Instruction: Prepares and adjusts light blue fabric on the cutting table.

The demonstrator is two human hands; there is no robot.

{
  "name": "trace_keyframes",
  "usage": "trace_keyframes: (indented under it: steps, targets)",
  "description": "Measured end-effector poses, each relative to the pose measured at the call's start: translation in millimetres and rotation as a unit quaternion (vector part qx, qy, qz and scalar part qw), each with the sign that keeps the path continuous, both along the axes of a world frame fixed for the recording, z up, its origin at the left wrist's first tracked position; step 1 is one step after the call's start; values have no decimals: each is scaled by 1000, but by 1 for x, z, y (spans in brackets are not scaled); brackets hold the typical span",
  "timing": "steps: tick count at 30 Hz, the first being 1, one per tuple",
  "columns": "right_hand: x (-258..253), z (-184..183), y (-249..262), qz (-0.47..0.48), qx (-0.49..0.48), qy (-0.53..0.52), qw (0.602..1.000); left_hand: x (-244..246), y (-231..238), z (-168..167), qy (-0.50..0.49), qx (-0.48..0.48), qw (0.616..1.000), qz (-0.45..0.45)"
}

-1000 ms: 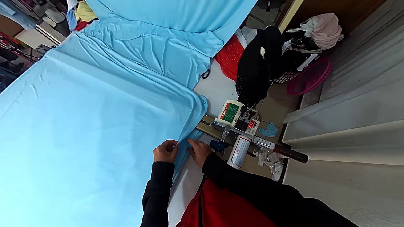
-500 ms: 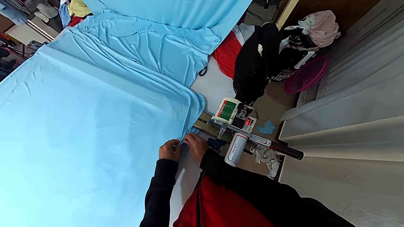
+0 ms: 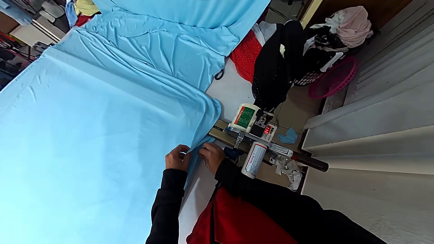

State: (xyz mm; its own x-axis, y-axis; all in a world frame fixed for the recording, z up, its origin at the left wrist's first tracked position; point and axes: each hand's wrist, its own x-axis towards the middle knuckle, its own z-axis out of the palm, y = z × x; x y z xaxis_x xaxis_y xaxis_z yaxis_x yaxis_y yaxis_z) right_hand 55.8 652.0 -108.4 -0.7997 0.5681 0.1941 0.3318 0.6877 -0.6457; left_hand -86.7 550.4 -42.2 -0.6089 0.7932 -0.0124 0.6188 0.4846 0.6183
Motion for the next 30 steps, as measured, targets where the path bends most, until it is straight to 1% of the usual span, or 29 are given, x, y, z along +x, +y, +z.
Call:
trace_keyframes:
  steps: [3, 6, 8, 11, 13, 18, 22, 27, 30]
  targets:
    - [-2, 9, 0, -20, 3, 64, 998, 3, -1, 4, -51, -47, 997, -17]
    - [-3, 13, 0, -30, -4, 101, 994, 7, 2, 9, -93, -82, 992, -20]
    - [-4, 12, 0, -36, -10, 114, 993, 7, 2, 8, -81, -74, 994, -29]
    - [-6, 7, 0, -42, -15, 129, 991, 4, -1, -1, -23, -25, 999, -43]
    - [-7, 5, 1, -46, -15, 135, 990, 5, -1, 1, -17, -15, 999, -39]
    - [-6, 2, 0, -59, -20, 127, 990, 5, -1, 11, -54, -47, 997, -7]
    - [-2, 10, -1, -59, -63, 71, 994, 0, -4, 10, -33, -8, 999, 5]
    - [-5, -9, -5, -5, -13, 34, 999, 1, -4, 5, -22, 32, 999, 21]
    - [-4, -10, -6, -14, -26, 17, 999, 3, -4, 9, -43, 26, 998, 42]
